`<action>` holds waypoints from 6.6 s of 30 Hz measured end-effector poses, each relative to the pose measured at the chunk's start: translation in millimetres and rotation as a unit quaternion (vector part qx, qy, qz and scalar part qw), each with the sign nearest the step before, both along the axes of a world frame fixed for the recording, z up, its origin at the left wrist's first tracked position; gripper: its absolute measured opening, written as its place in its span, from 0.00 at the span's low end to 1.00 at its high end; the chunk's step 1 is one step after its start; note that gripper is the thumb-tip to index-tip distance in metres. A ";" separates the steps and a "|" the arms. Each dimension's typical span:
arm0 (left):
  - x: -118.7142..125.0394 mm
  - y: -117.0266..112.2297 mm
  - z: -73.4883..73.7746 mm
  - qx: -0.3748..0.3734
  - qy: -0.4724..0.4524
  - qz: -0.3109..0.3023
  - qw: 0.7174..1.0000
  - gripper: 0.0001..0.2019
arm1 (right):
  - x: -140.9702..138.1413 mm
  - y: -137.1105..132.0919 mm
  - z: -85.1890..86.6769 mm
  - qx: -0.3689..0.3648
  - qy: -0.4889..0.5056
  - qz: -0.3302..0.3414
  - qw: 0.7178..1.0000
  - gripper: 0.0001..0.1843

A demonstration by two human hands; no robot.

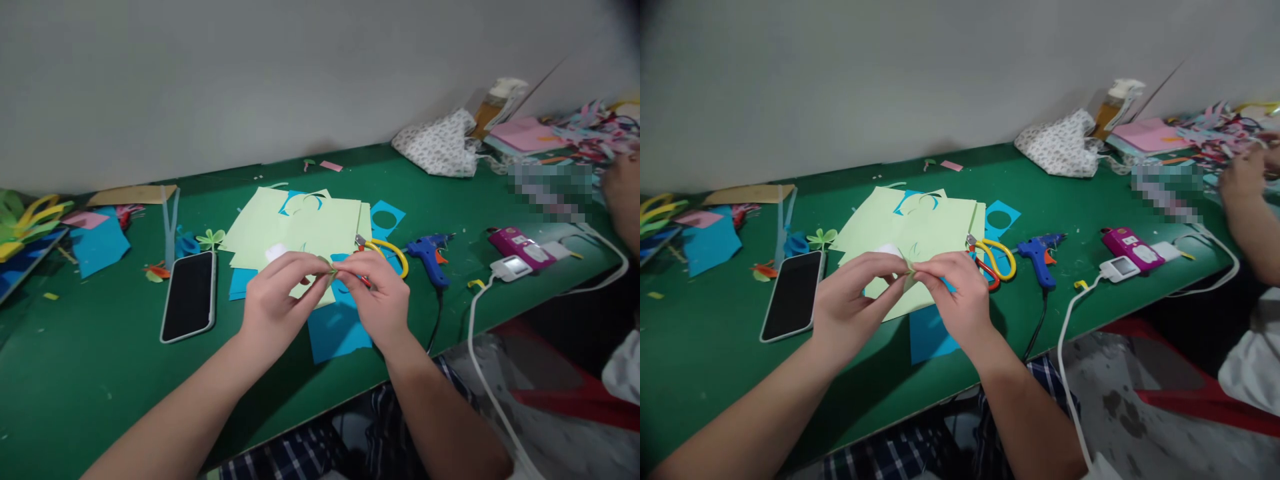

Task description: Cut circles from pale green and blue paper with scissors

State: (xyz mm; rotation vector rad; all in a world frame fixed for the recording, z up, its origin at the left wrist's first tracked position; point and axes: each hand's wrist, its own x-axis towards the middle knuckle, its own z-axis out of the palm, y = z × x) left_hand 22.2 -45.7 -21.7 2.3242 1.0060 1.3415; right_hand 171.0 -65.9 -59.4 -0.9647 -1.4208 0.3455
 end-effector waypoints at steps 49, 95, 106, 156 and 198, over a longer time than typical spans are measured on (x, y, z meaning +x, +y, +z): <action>-31.4 4.1 -68.4 -0.364 -0.207 0.108 0.901 0.14 | -17.3 43.1 -17.2 -0.328 -0.012 0.194 0.924 0.10; -30.5 6.9 -75.1 -0.440 -0.397 0.045 0.804 0.11 | -13.4 36.3 -19.1 -0.388 0.104 0.289 0.869 0.05; -30.4 2.3 -62.5 -0.506 -0.397 0.010 0.765 0.11 | -12.8 39.3 -23.5 -0.321 0.048 0.224 0.919 0.08; -30.3 1.0 -66.6 -0.441 -0.340 0.116 0.823 0.14 | -18.2 34.3 -18.2 -0.429 0.100 0.198 0.876 0.10; -27.3 -2.2 -61.4 -0.455 -0.300 0.091 0.834 0.09 | -10.2 28.9 -15.1 -0.452 0.007 0.227 0.862 0.13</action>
